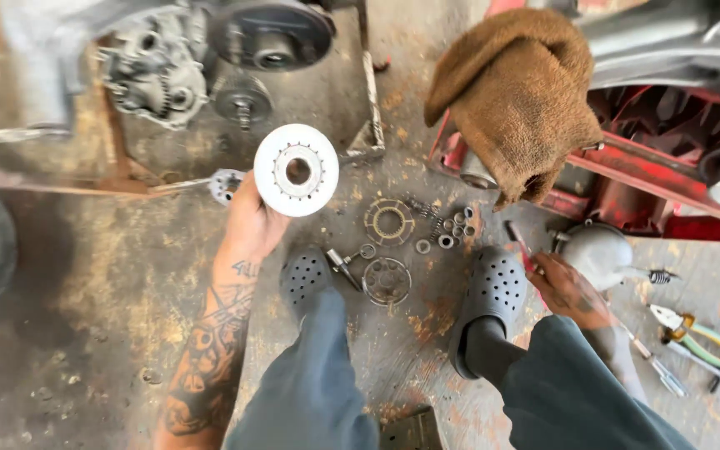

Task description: Cleaning a motorcycle engine component with a brush and inspecting related parts on the floor.

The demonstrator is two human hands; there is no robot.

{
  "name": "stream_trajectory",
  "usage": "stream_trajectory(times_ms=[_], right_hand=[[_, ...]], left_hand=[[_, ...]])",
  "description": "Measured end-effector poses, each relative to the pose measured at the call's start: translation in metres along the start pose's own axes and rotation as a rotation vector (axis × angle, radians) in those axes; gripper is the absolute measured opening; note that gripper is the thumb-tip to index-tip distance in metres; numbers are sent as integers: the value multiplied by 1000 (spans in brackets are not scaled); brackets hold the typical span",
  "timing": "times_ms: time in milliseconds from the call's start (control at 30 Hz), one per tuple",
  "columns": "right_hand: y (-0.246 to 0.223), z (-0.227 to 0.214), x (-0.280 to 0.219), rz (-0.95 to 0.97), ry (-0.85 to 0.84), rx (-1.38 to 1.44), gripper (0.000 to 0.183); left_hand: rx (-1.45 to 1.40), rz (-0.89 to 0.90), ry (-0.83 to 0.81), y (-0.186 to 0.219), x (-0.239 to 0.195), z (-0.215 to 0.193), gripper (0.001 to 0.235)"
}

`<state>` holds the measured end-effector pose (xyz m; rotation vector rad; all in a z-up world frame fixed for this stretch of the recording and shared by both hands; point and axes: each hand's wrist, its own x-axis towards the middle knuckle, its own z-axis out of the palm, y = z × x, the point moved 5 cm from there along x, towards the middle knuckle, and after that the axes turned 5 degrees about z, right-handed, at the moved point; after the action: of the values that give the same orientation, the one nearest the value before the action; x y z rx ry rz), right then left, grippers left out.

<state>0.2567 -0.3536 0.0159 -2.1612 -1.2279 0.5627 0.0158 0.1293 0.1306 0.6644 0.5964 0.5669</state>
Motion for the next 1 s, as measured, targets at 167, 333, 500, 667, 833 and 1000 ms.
stream_trajectory(times_ms=[167, 333, 500, 667, 833, 1000], right_hand=[[-117, -75, -8, 598, -60, 158, 36], [-200, -160, -29, 385, 235, 449, 15], [-311, -243, -76, 65, 315, 572, 18], [-389, -290, -131, -2, 362, 385, 23], [-456, -309, -157, -17, 292, 369, 14], [-559, -323, -156, -381, 363, -75, 22]], left_hand=[[-247, 15, -108, 63, -76, 76, 27], [-335, 49, -393, 97, -146, 142, 24], [-548, -120, -614, 99, -225, 200, 37], [-654, -157, -633, 87, -282, 217, 38], [-631, -130, -637, 92, -328, 241, 30], [-522, -9, -678, 108, -347, 279, 40]])
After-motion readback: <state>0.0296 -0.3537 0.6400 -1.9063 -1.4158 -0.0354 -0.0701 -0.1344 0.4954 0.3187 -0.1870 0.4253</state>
